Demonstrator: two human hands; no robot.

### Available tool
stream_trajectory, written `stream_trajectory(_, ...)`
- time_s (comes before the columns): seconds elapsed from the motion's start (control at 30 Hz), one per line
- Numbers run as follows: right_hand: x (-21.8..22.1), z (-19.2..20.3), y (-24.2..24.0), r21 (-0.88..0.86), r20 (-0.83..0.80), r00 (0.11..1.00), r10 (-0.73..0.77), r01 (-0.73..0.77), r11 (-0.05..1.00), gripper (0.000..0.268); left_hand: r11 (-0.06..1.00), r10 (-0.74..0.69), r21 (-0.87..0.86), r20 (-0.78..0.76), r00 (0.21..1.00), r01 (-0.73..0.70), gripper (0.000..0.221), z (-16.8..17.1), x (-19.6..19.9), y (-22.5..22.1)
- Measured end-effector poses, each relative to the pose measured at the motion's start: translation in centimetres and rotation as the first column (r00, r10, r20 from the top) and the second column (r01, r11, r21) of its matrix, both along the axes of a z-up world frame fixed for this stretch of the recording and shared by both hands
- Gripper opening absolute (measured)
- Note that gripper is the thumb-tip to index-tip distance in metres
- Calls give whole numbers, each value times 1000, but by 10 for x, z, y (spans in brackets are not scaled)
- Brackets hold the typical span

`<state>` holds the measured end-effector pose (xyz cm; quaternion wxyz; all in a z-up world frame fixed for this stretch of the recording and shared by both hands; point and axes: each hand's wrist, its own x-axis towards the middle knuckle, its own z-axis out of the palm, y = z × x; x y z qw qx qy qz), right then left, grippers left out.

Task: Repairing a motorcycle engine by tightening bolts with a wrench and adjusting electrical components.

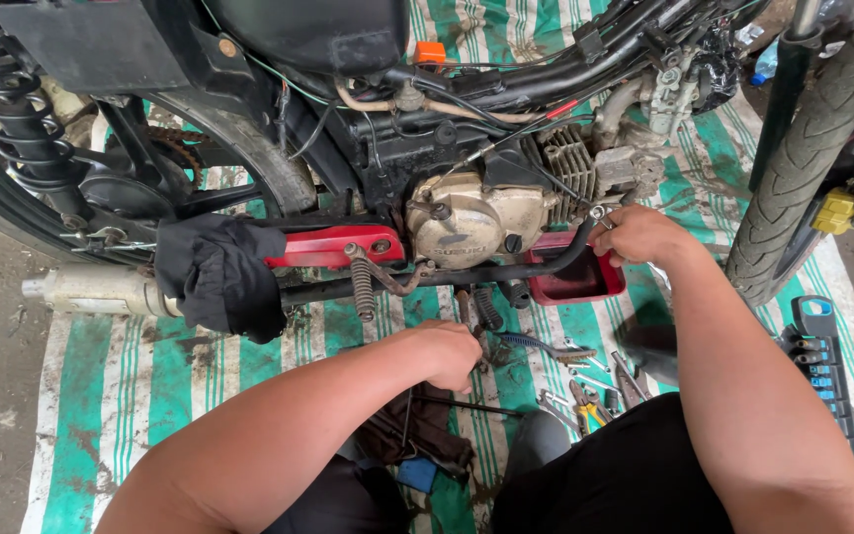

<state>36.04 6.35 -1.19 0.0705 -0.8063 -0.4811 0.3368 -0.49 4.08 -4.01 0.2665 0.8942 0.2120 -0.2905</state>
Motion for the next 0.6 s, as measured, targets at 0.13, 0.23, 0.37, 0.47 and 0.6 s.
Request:
stream_trajectory(0.13, -4, 5, 0, 7, -12, 1000, -13, 13, 1000, 28, 1000, 5, -9, 8, 1000, -5, 44, 0, -1, 0)
stream_trajectory(0.23, -7, 6, 0, 8, -35, 999, -25, 26, 1000, 28, 1000, 8, -9, 12, 1000, -7, 43, -2, -1, 1)
stream_trajectory(0.37, -5, 1, 0, 15, -39, 999, -32, 32, 999, 26, 1000, -14, 5, 5, 1000, 14, 44, -3, 1, 2)
stream_trajectory(0.47, -7, 7, 0, -2, -53, 998, -40, 39, 999, 29, 1000, -22, -10, 29, 999, 23, 44, 2, 0, 5)
stream_trajectory(0.6, -4, 3, 2, -1, -67, 997, -39, 39, 999, 30, 1000, -12, -10, 12, 1000, 12, 44, 12, 0, 4)
